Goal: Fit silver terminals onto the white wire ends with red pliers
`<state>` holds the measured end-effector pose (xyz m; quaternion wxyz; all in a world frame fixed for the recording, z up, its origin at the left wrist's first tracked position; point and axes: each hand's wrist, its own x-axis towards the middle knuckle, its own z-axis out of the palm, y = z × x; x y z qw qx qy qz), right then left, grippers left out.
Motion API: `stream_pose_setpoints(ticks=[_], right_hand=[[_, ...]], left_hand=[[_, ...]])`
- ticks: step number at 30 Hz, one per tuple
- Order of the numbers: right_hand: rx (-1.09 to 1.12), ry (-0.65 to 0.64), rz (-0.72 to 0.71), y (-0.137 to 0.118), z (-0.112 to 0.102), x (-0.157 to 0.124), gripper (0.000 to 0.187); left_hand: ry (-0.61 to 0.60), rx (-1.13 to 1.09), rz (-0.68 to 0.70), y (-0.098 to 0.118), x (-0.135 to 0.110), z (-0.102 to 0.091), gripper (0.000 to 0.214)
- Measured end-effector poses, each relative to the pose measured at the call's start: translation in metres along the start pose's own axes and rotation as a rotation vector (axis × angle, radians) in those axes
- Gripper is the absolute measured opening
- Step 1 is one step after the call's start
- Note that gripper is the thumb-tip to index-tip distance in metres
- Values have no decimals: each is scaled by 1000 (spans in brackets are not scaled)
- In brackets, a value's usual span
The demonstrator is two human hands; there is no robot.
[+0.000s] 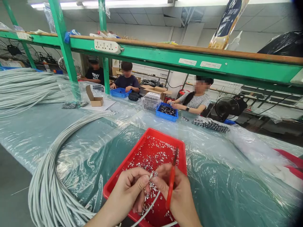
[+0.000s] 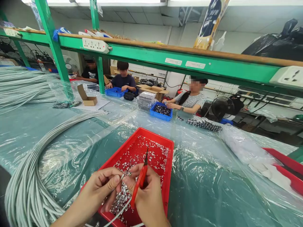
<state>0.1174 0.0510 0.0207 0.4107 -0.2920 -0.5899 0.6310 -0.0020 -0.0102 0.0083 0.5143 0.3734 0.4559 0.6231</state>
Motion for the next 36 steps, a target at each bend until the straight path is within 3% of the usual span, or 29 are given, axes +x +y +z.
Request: stream_pose_setpoints(ticks=[4,6,11,18,20,25,29,36], right_hand=[[-283,184,-409,2,3,-6,11],[-311,203,-499,2,5,-8,15],[-326,247,-475,1,6,-8,15],[-311,80,-291,-2,1,-6,9],[-275,85,-263,-1,1,-6,9],[-305,208,-409,0,3,-6,13],[-343,207,-518,0,4,-6,16],[-365,137,-380,-3,-1,-5,10]], left_hand=[[49,25,5,7,-2,3,42],[35,22,17,9,-3,5,42],[42,66,63,2,-5,4,29],[103,221,223,7,-9,3,18],[79,208,209,10,-8,1,18],[20,-2,33,6,-4,1,30],[92,-17,44,1,-6,5,28],[160,503,442,2,-11,1,15]])
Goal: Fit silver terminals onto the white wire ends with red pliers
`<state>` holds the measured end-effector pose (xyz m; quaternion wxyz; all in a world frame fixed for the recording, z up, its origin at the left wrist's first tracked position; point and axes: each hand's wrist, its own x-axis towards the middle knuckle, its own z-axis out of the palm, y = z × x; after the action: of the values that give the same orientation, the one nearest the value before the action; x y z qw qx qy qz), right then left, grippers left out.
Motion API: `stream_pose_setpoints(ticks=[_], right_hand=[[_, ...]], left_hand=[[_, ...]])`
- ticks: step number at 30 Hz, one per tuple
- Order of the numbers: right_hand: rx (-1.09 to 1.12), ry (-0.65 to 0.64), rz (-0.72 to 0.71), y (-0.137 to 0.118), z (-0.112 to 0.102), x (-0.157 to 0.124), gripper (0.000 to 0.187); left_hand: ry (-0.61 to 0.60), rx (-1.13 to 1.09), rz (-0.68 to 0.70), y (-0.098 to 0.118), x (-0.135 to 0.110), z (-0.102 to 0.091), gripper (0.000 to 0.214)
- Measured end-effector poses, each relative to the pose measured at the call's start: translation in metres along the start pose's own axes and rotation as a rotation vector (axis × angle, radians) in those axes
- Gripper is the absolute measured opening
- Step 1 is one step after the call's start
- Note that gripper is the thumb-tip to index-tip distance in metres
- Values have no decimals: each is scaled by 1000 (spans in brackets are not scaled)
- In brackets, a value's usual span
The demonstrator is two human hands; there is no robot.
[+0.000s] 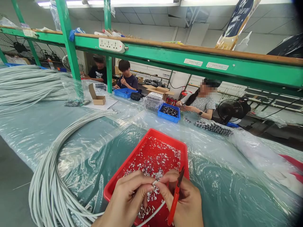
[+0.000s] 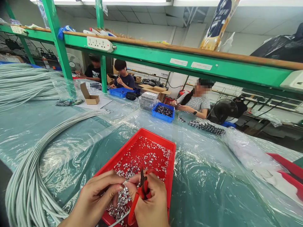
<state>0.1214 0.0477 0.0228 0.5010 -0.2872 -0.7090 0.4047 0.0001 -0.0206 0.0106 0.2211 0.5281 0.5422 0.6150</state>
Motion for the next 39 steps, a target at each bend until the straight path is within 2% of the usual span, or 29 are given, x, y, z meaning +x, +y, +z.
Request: stream_pose_setpoints(ticks=[3,5,8,12,14,16,21,24,27,29,31,35,39], right_hand=[[-4,-66,30,-4,-3,2,11],[3,-78,64,-6,-4,4,11],[51,-90,145,-7,-2,3,10],[108,-109,151,-7,1,0,11],[156,-66,221,-8,0,1,9],[184,-41,302,-11,-3,5,17],[295,-268,423,-10,-8,13,34],[385,-304,496,-6,-8,12,35],[395,-275,540,-6,-8,11,35],[356,-276,520,-8,-9,10,34],[327,-296,469,-10,-9,11,34],[283,-312,435,-12,-9,12,37],[271,-323,473,-13,-8,13,39]], left_hand=[[-24,175,127,4,1,-6,17],[-86,220,142,8,3,-9,19],[-145,195,61,9,6,-11,22],[-39,89,-71,4,8,-7,14],[-15,-20,-142,2,7,-4,11],[-23,-96,-194,2,5,-1,11],[-160,-289,-305,-3,3,-1,19],[-265,-493,-429,-7,7,-6,27],[-178,-744,-538,-8,13,-14,28],[-121,-873,-598,-6,15,-19,28],[-128,-941,-641,-2,15,-23,30],[-117,-922,-628,5,11,-26,28],[-99,-785,-575,8,8,-24,29]])
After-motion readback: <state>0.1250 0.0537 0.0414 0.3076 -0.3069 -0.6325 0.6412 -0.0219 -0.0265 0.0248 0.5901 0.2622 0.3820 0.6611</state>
